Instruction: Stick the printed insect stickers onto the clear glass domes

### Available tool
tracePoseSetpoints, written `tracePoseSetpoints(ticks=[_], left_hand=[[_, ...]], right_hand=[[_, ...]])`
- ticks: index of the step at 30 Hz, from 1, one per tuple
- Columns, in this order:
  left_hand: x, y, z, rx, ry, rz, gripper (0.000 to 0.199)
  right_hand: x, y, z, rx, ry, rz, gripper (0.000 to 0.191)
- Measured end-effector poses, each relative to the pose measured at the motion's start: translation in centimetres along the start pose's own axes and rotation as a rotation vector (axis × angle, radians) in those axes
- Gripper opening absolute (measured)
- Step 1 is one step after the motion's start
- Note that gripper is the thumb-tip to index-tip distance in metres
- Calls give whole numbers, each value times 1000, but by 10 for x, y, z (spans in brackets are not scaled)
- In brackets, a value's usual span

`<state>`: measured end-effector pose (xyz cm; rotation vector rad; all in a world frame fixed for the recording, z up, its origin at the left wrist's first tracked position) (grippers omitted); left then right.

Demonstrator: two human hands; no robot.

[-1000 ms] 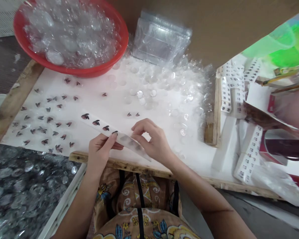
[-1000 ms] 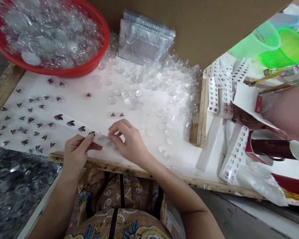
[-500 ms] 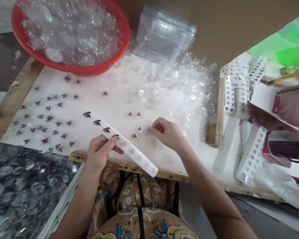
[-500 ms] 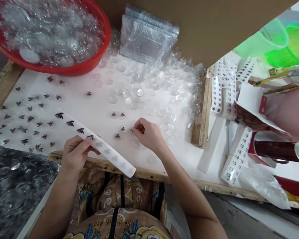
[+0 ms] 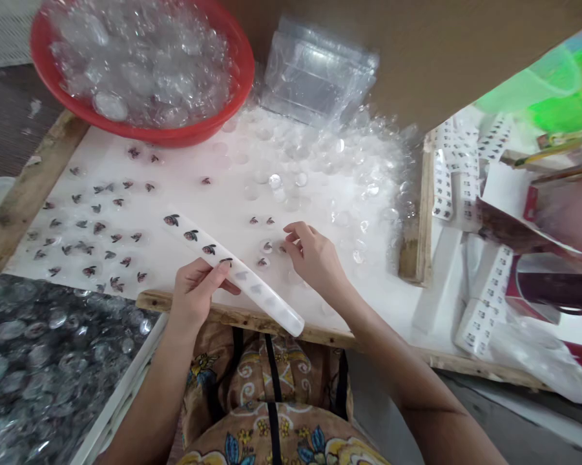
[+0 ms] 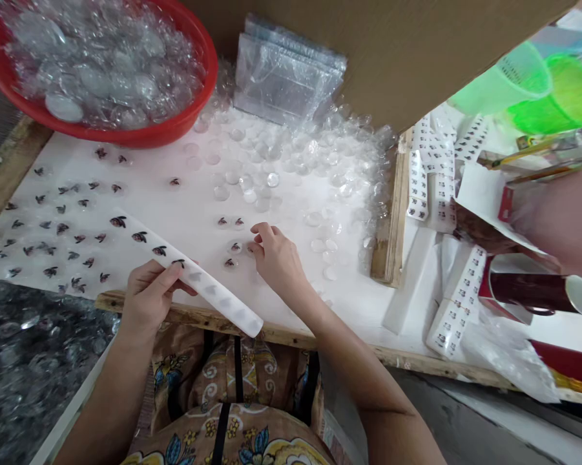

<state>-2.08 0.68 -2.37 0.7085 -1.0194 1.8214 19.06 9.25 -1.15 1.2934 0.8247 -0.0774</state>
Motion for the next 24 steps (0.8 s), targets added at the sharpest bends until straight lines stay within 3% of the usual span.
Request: tracePoseSetpoints(ticks=[4, 7, 11, 15, 20, 24], left_hand=[[-1, 0, 0, -12, 4, 16, 20], [-2, 1, 0, -27, 7, 14, 18], [-3, 2, 0, -33, -12, 46, 16], [-5, 3, 0, -18, -16, 63, 18], [-4, -1, 0, 60, 2, -41, 25], [-2, -5, 2, 113, -63, -98, 28]], right_hand=[[-3, 3, -2, -136, -7, 24, 79], [-7, -5, -16, -176, 17, 50, 93], [-22, -23, -49, -239, 181, -51, 82], [-39, -28, -65, -285, 356, -349, 58], [-51, -7, -39, -141, 283, -662, 32], [-59, 2, -18, -50, 281, -618, 10]])
Point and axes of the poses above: each hand's wrist, its own z-axis away from the middle knuckle, its own y-axis out of the back of the hand, x = y × z, the point moved 1 cm from there along -z, towards the middle knuckle, and after that the axes turned 15 degrees about y, right-handed, at the moved point
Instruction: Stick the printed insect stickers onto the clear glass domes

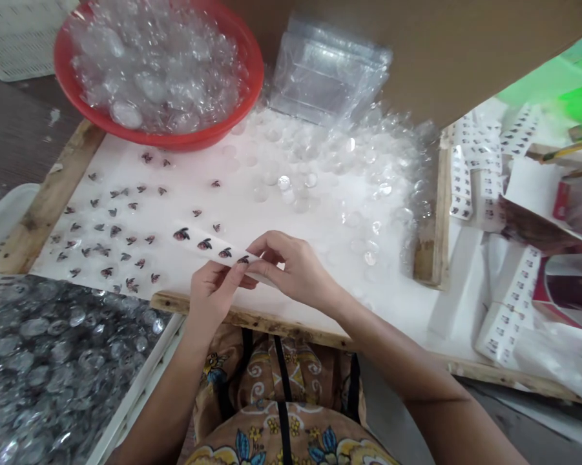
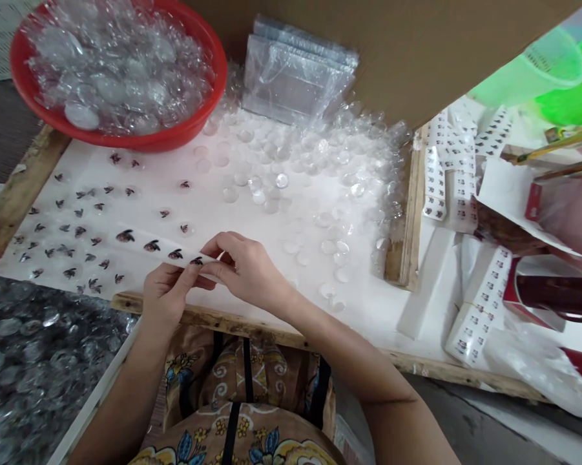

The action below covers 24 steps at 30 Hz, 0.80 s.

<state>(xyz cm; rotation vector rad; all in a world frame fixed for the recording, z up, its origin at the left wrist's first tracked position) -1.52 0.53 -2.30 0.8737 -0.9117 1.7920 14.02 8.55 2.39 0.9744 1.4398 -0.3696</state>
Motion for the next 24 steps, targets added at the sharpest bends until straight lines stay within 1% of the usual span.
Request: tracePoseSetpoints(ticks=[2, 5, 8, 10, 11, 13, 16, 18, 21, 22, 24], left_hand=[[-1, 1, 1, 6, -39, 68, 33], [-7, 1, 3, 36, -24, 111, 32], [-12, -4, 6, 69, 17, 103, 28], [-14, -10, 9, 85, 34, 95, 27], [-14, -13, 11, 96, 37, 81, 26], [-14, -19, 16, 115, 39, 27, 26], [-13, -25, 22, 136, 29, -63, 28], [-13, -27, 25, 140, 20, -95, 29], [-15, -28, 26, 150, 11, -103, 29], [-16, -28, 26, 157, 9, -106, 29], [-18, -28, 26, 167, 5, -119, 28]], right_hand=[[-4, -1, 6, -1, 20, 56, 4], [-7, -3, 18, -22, 88, 159, 10], [-8, -5, 34, 29, 205, 368, 10], [-7, -7, 43, 59, 272, 469, 13], [-6, -8, 47, 77, 279, 483, 12], [-3, -7, 53, 127, 237, 454, 8], [0, -6, 61, 179, 178, 422, 9], [-1, -7, 66, 197, 215, 488, 10], [-4, -11, 73, 216, 300, 637, 19], [-6, -12, 74, 209, 310, 651, 20], [-7, -12, 75, 198, 281, 592, 18]])
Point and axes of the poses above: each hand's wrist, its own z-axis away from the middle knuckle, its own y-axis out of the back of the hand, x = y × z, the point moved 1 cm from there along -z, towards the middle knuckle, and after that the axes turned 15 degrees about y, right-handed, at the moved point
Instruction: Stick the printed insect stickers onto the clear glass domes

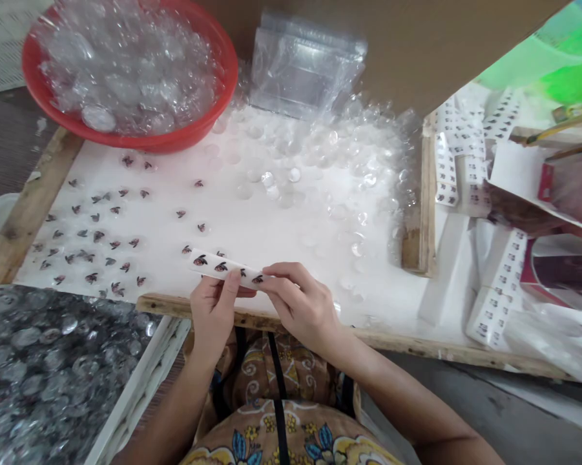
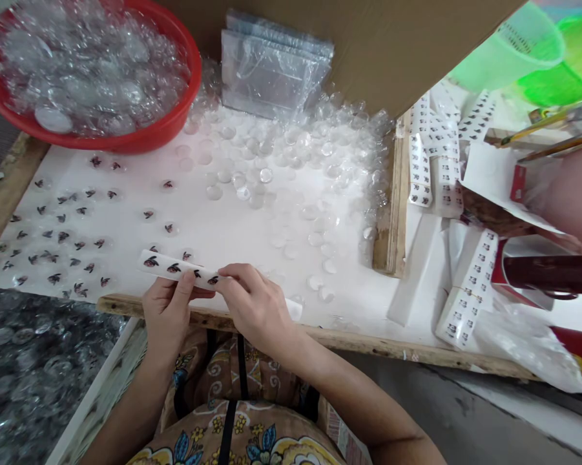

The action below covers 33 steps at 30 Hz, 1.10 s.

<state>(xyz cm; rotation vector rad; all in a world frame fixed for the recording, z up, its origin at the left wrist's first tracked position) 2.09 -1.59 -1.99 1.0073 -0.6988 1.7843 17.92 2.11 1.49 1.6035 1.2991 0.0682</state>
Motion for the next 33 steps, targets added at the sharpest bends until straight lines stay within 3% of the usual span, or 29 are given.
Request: tracePoseSetpoints(ticks=[5, 12, 19, 25, 30, 33], left_hand=[[-2, 1, -2, -11, -1, -57, 26], [4, 2, -7, -75, 29, -37, 27], [4, 3, -6, -179, -7, 0, 22], [5, 1, -2, -148, -11, 36, 24], [3, 0, 5, -158, 13, 24, 25], [3, -3, 8, -130, 28, 39, 28]], right_hand=[[6, 2, -6, -13, -188, -146, 12], [6, -3, -4, 28, -108, -59, 16], [9, 3, -11, -48, -309, -243, 12], [-1, 2, -4, 30, -138, -119, 15], [0, 3, -3, 5, -244, -192, 7], [0, 4, -3, 15, -228, -165, 8]])
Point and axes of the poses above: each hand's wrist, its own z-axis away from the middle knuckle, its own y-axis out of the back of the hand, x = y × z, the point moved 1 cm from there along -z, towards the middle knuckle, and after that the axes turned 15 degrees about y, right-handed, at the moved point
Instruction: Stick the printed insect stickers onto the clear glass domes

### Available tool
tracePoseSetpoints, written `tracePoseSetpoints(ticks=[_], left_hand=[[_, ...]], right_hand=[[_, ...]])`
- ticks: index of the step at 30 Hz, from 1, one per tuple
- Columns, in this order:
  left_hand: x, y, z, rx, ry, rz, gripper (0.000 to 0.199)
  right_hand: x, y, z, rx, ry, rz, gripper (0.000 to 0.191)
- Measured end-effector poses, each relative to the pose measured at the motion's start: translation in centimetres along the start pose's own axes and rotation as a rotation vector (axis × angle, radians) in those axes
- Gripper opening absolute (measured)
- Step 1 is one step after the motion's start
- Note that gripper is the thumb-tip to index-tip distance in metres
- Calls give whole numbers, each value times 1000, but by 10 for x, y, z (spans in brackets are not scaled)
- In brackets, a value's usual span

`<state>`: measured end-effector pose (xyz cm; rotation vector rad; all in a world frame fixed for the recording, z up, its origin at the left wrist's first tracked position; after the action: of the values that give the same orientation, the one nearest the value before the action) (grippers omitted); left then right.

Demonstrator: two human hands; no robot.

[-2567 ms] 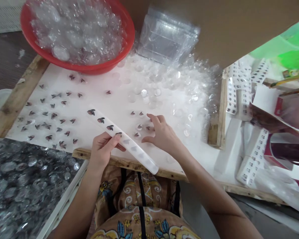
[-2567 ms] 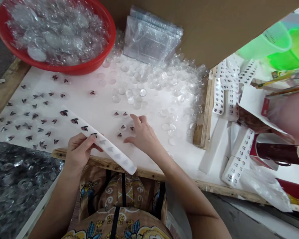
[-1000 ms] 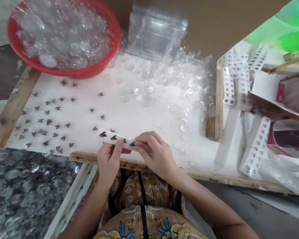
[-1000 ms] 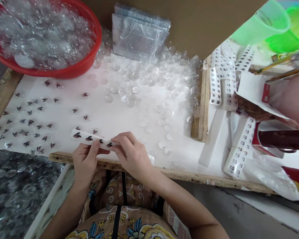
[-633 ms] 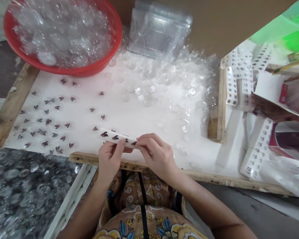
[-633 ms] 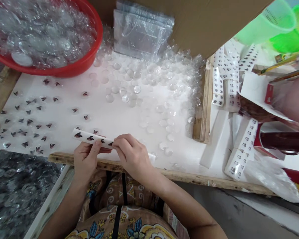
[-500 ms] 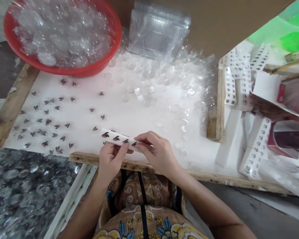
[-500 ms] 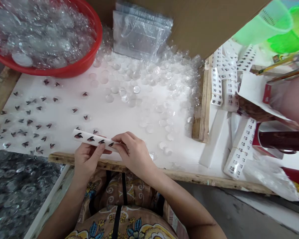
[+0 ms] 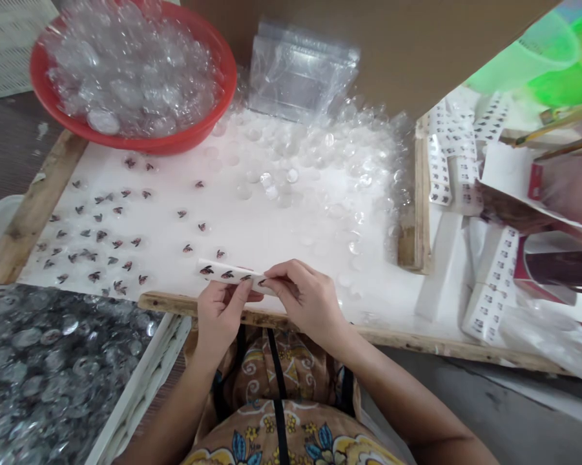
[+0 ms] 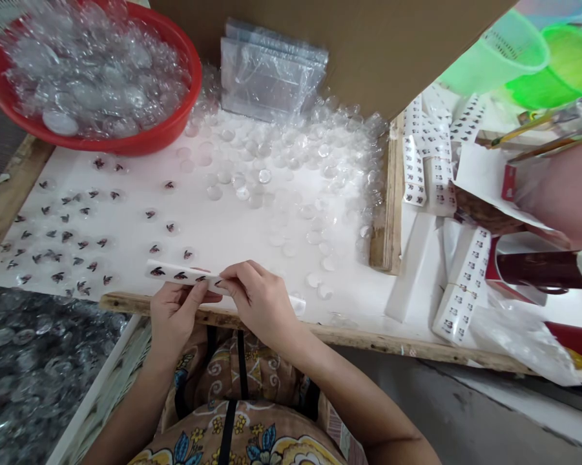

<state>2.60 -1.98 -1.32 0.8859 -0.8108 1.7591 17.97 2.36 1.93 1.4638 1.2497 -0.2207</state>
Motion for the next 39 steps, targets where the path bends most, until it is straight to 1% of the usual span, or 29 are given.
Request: tracePoseSetpoints(ticks=[5, 10, 12, 14, 16, 18, 19, 20, 21, 23, 24, 26, 29, 34, 39], left_hand=[[1, -2, 0, 28, 10, 0, 30], [2, -1, -3, 36, 3, -38, 31], [0, -1, -4, 38, 4, -32, 29], [-4, 2, -5, 36, 16, -2, 28], [-10, 8, -6, 15, 43, 56, 28], [-15, 16, -6, -45, 82, 125, 28], [-16, 20, -5, -102, 103, 150, 28], [-16, 23, -5, -161, 111, 170, 28], [-16, 26, -4, -216, 109, 183, 28], [-14, 29, -4, -285, 98, 198, 26], [-12, 29, -3, -297, 90, 202, 26], [-10, 28, -4, -295, 79, 204, 25], [-11, 25, -4, -266, 80, 201, 26], [-15, 26, -4, -255, 113, 213, 25], [-14, 23, -4, -243, 136, 205, 26]], right_hand=[[-1, -4, 6, 47, 127, 78, 11], [-1, -5, 4, 36, 116, 40, 13], [-3, -2, 0, 22, 156, 40, 15], [-3, 5, -4, 18, 179, -2, 14], [2, 17, -9, 85, 117, -78, 11], [14, 32, -12, 192, -40, -133, 7], [22, 38, -12, 216, -131, -146, 6], [30, 42, -11, 203, -218, -154, 6], [38, 45, -9, 152, -293, -157, 8], [51, 45, -4, 4, -387, -153, 12], [56, 43, -2, -58, -417, -145, 13], [61, 39, 3, -127, -451, -120, 13], [63, 33, 6, -155, -463, -89, 10], [64, 27, 7, -208, -454, -13, 7], [61, 12, 6, -253, -350, 205, 5]])
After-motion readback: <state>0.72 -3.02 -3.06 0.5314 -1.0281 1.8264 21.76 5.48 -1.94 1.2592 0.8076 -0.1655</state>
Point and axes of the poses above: each hand's wrist, its own z-axis away from the middle knuckle, its own y-axis out of the back of the hand, x = y × z, the point moved 1 cm from there along -z, towards the middle knuckle, and after that the axes turned 15 degrees about y, right-handed, at the moved point
